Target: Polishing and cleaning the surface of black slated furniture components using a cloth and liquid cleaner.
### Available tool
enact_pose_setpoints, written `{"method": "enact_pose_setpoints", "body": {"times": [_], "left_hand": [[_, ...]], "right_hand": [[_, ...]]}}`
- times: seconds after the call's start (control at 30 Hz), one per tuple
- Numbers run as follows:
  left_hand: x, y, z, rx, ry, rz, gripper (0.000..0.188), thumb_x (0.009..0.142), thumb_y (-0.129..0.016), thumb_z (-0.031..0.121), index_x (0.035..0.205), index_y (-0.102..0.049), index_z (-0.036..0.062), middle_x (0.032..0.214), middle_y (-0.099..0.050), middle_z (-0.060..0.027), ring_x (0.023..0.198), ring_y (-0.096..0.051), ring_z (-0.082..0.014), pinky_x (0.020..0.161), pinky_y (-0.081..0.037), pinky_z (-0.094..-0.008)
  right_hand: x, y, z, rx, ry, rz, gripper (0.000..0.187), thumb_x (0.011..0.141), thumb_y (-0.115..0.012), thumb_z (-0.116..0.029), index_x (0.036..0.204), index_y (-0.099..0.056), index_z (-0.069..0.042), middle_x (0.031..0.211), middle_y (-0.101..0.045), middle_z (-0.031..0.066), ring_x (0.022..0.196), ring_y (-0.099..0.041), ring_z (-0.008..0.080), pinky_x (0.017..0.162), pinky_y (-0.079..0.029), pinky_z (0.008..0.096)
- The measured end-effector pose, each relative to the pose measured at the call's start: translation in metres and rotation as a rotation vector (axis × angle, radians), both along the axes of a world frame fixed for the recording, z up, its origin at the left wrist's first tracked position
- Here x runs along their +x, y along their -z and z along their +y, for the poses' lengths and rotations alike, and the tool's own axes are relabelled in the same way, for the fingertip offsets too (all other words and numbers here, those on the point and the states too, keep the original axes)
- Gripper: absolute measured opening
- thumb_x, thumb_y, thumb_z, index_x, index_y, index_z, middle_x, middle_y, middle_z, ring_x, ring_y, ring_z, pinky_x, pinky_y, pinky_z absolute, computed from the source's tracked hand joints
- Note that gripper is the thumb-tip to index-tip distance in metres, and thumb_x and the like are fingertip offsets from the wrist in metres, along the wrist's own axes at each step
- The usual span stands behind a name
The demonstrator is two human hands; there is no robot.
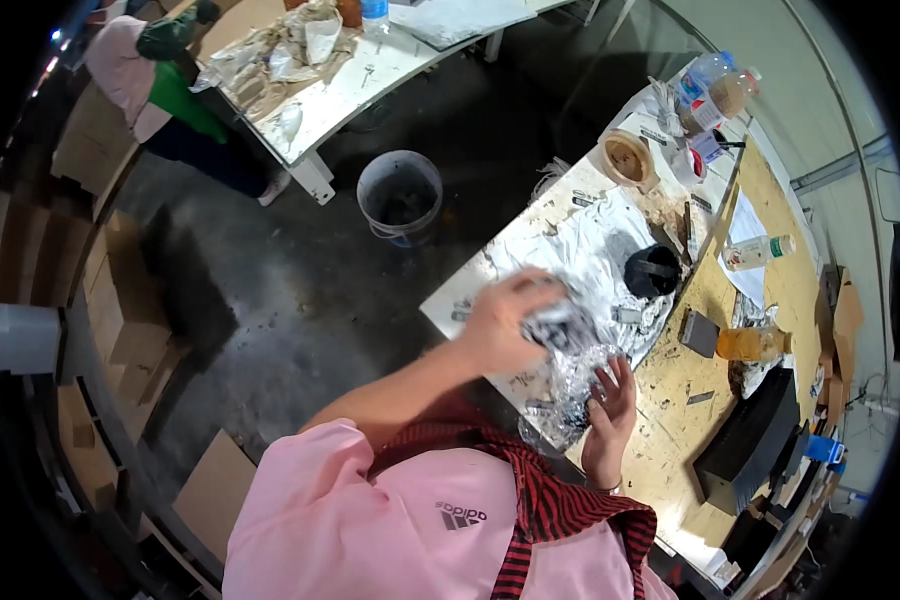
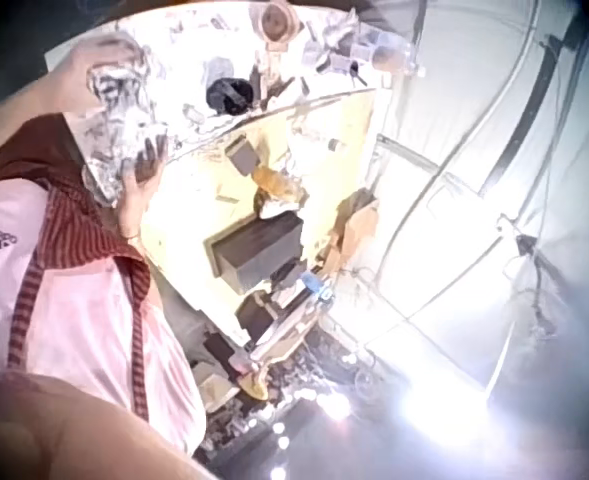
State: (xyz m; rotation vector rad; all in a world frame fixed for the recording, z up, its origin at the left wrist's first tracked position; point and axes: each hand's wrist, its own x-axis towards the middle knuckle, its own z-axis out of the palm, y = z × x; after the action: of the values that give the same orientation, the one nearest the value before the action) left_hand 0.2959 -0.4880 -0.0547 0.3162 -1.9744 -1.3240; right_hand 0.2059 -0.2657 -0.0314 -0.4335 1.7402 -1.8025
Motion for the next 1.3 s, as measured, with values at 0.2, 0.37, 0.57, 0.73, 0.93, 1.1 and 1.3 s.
{"method": "enact_pose_setpoints", "body": {"times": [0.2,0.37,0.57,0.73,0.93,1.1,1.3], "left_hand": [[0.013,0.051,-0.171,-0.221,-0.339,-0.279,0.059,0.055,-0.08,0.006,0.113,-0.069,0.0088,0.115,-0.062,-0.0151,0.101,-0.064,-0.0357,0.087,-0.054,-0.0417],[0.003,0.155,-0.255,-0.462,-0.343,-0.589,0.059,0.06,-0.079,0.005,0.116,-0.067,0.0205,0.124,-0.057,-0.0082,0.115,-0.055,-0.0339,0.086,-0.055,-0.0459],[-0.005,0.258,-0.322,-0.47,-0.214,-0.967,0.064,0.07,-0.077,0.005,0.129,-0.06,0.024,0.137,-0.047,-0.0063,0.129,-0.043,-0.0366,0.093,-0.052,-0.0482],[-0.008,0.331,-0.365,-0.469,-0.209,-1.129,0.075,0.069,-0.082,0.007,0.136,-0.056,0.0274,0.145,-0.042,-0.0045,0.141,-0.034,-0.0332,0.104,-0.045,-0.0515],[-0.023,0.391,-0.391,-0.452,-0.21,-1.454,0.074,0.081,-0.073,0.011,0.145,-0.045,0.0349,0.16,-0.028,-0.0029,0.149,-0.023,-0.0292,0.114,-0.018,-0.0681],[-0.021,0.427,-0.381,-0.33,-0.328,-1.417,0.065,0.092,-0.059,0.011,0.151,-0.039,0.0265,0.164,-0.021,-0.0052,0.151,-0.02,-0.0275,0.113,-0.015,-0.0703],[0.017,0.457,-0.312,-0.289,-0.214,-1.177,0.055,0.09,-0.057,0.01,0.143,-0.045,0.0053,0.141,-0.048,-0.0262,0.124,-0.051,-0.045,0.106,-0.042,-0.0543]], "right_hand": [[-0.001,0.076,0.051,0.816,0.233,0.434,0.017,0.082,-0.059,0.007,0.098,-0.056,0.003,0.098,-0.05,0.0127,0.087,-0.052,0.0214,0.075,-0.045,0.0345],[0.011,0.107,0.046,0.972,0.14,0.973,0.019,0.076,-0.052,0.007,0.095,-0.052,0.004,0.091,-0.044,0.0188,0.085,-0.046,0.0377,0.075,-0.04,0.0452],[0.015,0.099,0.039,1.053,0.115,0.919,0.018,0.078,-0.045,0.006,0.095,-0.044,0.003,0.092,-0.038,0.0192,0.084,-0.041,0.0395,0.075,-0.035,0.0463],[0.021,0.115,0.068,1.113,0.113,0.959,0.03,0.07,-0.045,0.002,0.1,-0.043,0.004,0.095,-0.037,0.0201,0.086,-0.04,0.039,0.075,-0.034,0.0442],[0.037,0.138,0.16,1.331,0.003,0.814,0.082,0.09,-0.059,-0.026,0.155,-0.015,0.0,0.159,-0.015,0.0303,0.147,-0.019,0.0458,0.119,-0.018,0.0515],[0.041,0.135,0.167,1.333,-0.009,0.793,0.082,0.092,-0.057,-0.027,0.156,-0.012,-0.001,0.161,-0.011,0.0285,0.15,-0.014,0.0441,0.121,-0.015,0.0507],[0.025,0.117,0.08,1.118,0.128,1.007,0.047,0.078,-0.051,-0.009,0.122,-0.038,0.001,0.095,-0.038,0.0181,0.086,-0.043,0.0347,0.073,-0.036,0.044]]}}
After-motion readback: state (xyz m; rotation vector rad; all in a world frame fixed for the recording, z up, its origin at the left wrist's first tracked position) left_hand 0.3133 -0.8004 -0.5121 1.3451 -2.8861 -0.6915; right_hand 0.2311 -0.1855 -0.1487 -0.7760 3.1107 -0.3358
